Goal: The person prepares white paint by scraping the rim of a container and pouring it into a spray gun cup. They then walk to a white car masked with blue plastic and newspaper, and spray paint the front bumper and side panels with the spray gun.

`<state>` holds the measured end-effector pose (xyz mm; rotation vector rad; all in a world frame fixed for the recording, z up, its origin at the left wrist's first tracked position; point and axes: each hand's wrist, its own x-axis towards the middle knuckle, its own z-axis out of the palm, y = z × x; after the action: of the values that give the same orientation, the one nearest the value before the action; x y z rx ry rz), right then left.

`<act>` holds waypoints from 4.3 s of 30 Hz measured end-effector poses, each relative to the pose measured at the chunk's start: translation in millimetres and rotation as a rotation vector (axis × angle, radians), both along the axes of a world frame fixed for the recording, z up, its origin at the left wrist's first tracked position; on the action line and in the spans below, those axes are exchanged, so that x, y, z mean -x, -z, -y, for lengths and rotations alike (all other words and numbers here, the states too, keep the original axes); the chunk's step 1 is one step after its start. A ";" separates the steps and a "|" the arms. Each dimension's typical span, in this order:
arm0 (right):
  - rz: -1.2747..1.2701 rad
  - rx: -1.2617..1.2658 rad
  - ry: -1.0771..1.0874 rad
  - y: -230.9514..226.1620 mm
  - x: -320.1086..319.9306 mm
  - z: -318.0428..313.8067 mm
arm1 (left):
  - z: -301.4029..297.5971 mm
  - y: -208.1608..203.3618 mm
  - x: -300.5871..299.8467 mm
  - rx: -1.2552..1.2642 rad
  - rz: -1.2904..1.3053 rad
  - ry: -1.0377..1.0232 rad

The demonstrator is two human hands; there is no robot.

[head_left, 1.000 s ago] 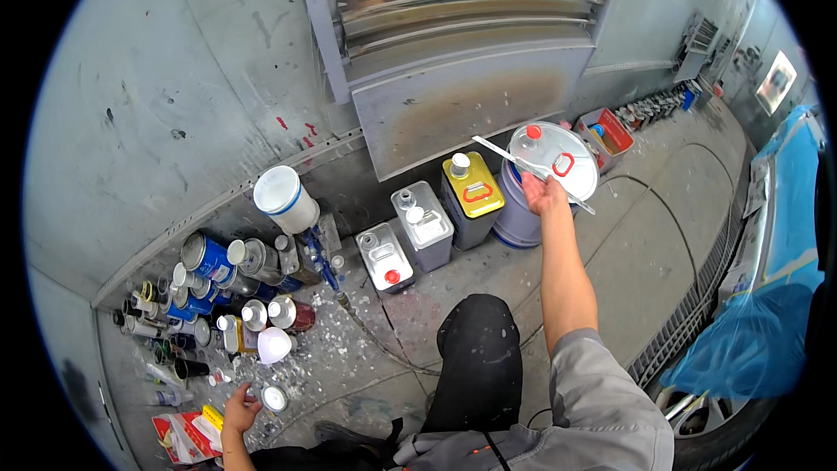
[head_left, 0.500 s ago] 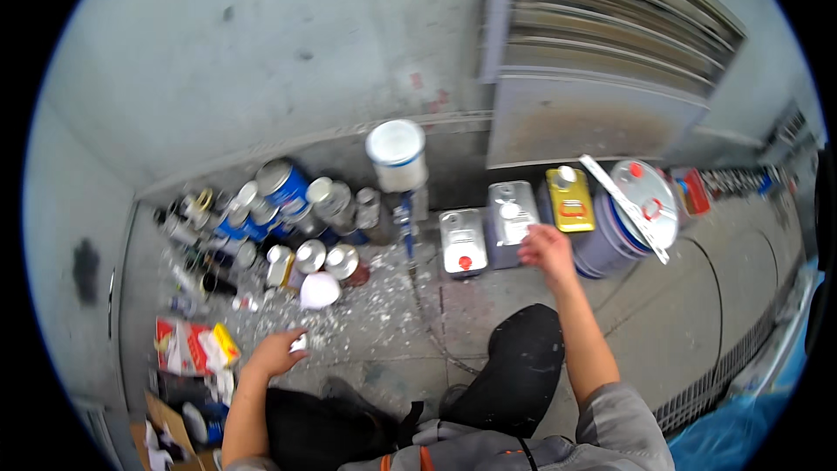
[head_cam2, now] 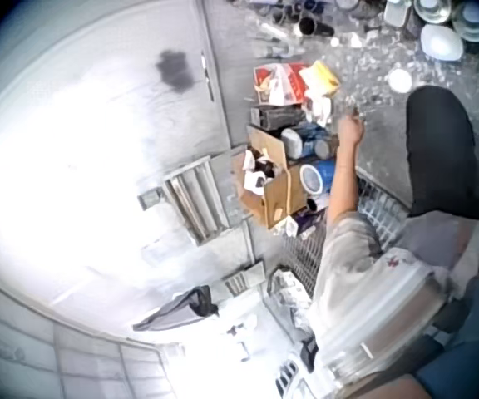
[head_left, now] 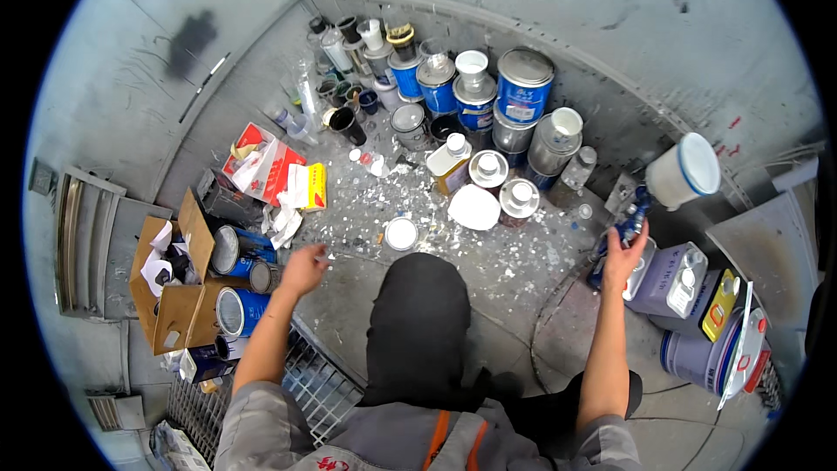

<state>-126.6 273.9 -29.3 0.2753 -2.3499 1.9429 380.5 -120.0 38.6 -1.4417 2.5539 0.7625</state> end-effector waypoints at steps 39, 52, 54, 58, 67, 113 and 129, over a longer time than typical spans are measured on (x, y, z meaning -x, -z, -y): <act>-0.229 -0.091 -0.334 -72.3 -166.8 57.0 | 21.0 -27.7 176.0 -1.430 -1.388 -0.722; -0.126 -0.143 -0.298 -79.8 -137.2 44.3 | -56.8 -118.7 254.1 -1.714 -1.387 -0.321; -0.129 -0.153 -0.267 -78.7 -134.6 44.8 | -64.5 -132.5 268.1 -1.743 -1.376 -0.237; -0.085 -0.112 -0.287 -70.2 -141.7 39.9 | -85.0 -156.2 298.9 -1.774 -1.330 -0.049; -0.235 -0.082 -0.226 -60.3 -129.8 37.3 | -122.3 -240.5 362.8 -0.117 -0.887 1.191; -0.126 0.360 -0.203 -397.7 -207.0 -92.4 | -348.9 -601.1 418.0 -0.027 -0.621 2.468; 0.074 -0.165 0.664 -717.8 -398.5 -172.7 | -477.8 -884.6 336.3 -0.361 -1.004 3.023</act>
<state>271.9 446.6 688.5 -0.5141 -2.2368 1.4615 44.2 357.8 923.1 -2.8516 -1.3093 -0.5840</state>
